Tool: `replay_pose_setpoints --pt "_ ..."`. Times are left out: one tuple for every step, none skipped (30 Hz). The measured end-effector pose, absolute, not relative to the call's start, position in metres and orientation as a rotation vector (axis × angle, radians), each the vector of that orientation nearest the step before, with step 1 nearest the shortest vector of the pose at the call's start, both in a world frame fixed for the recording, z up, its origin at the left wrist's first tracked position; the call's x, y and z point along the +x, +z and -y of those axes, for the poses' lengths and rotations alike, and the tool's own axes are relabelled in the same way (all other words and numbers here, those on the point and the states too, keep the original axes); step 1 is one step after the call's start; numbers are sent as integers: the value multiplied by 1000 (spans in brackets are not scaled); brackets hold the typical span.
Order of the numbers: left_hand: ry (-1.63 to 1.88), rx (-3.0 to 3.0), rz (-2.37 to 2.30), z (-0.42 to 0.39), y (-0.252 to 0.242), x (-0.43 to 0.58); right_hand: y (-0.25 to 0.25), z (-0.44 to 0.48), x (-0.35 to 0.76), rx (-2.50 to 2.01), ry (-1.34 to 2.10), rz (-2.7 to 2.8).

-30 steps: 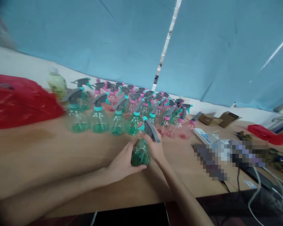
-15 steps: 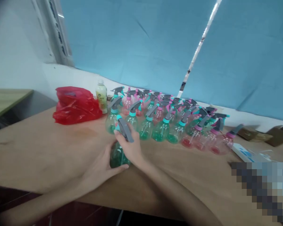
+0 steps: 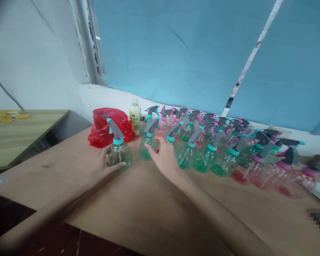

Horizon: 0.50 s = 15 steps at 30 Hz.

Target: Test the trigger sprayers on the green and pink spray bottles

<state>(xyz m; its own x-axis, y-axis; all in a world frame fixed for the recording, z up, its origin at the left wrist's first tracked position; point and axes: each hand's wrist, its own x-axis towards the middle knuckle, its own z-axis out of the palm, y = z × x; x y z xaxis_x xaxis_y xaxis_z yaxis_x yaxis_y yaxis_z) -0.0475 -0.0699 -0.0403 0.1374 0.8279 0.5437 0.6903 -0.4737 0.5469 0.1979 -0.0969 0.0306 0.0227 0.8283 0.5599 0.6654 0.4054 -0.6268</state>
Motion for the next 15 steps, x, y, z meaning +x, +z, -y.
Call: replay_pose_setpoints --pt "1260 2215 -1559 63 -38 -47 30 94 198 -1365 147 1711" --pt "1256 2197 -1600 58 -34 -46 30 90 197 -1409 104 1724" --pt "1238 2191 -1629 54 -31 -44 30 87 196 -1446 82 1735" --pt "1203 2198 -1644 51 -27 -41 30 84 194 -1477 73 1745" --pt "1168 2200 -1659 49 -24 -38 29 81 192 -1503 70 1751" --pt "1133 2199 -1673 46 -21 -35 28 78 189 -1527 74 1754" --pt "1104 2197 -1685 44 -19 -33 26 74 187 -1549 85 1753" --pt "1078 2198 -1690 41 -17 -31 25 71 184 -1568 100 1752" --pt "1056 2200 -1694 38 -16 -29 24 67 182 -1584 116 1748" --pt "1041 2204 -1698 36 -15 -28 22 63 180 -1596 130 1745" --pt "1030 2207 -1706 33 -15 -27 21 59 178 -1604 139 1742" --pt "1023 2212 -1715 30 -15 -26 20 55 176 -1609 138 1734" --pt "1023 2217 -1723 28 -15 -26 20 51 175 -1611 130 1723" --pt "1027 2223 -1724 26 -14 -25 20 47 174 -1611 119 1711" --pt "1033 2231 -1718 25 -14 -24 20 44 173 -1611 108 1698"
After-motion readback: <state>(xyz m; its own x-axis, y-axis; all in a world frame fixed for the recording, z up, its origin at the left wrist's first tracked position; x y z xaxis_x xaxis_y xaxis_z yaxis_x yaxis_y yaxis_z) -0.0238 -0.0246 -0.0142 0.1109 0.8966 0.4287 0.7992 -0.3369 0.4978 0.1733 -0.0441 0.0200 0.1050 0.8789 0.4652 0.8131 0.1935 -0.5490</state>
